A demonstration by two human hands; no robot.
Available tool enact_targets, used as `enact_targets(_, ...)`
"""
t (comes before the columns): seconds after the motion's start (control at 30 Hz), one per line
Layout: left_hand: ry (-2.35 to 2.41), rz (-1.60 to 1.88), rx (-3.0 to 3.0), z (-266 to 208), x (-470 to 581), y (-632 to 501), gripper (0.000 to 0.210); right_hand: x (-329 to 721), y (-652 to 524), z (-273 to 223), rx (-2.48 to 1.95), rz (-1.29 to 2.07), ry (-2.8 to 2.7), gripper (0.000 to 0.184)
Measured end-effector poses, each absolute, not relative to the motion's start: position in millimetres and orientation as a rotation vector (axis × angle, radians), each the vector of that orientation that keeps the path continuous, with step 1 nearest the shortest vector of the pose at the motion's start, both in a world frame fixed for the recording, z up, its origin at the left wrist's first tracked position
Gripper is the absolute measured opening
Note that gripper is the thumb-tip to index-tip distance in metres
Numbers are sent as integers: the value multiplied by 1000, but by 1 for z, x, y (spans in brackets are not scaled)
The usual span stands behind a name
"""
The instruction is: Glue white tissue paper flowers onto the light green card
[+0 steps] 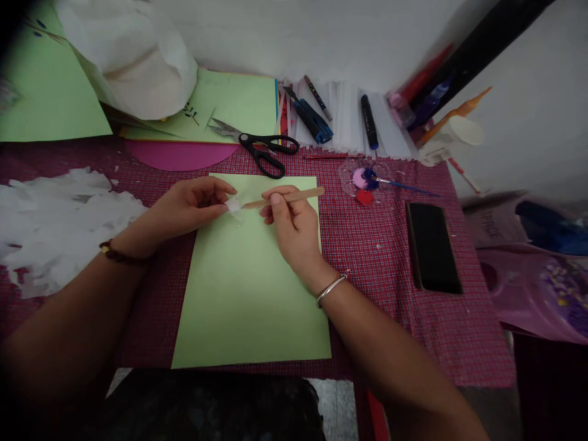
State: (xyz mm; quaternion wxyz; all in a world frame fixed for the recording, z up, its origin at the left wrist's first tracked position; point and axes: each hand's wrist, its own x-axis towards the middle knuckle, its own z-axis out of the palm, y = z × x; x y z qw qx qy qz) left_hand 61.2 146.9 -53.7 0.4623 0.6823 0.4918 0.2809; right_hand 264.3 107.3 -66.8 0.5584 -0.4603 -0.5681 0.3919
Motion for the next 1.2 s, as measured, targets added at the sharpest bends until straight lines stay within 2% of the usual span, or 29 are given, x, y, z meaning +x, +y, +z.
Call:
enact_targets(0.3, 1205, 654, 1641, -51, 61, 147, 33, 267, 101, -67, -1115, 893, -1474, 23)
enact_targets(0.77, 1230, 691, 1681, -54, 60, 149, 19, 263, 107, -68, -1110, 907, -1420, 24)
enact_targets(1.07, 1078, 700, 1662, -57, 51, 151, 26, 262, 111, -73, -1052, 938, -1421, 24)
enact_targets(1.2, 1027, 696, 1749, -55, 48, 152, 20, 264, 110, -71, -1056, 900, -1353, 24)
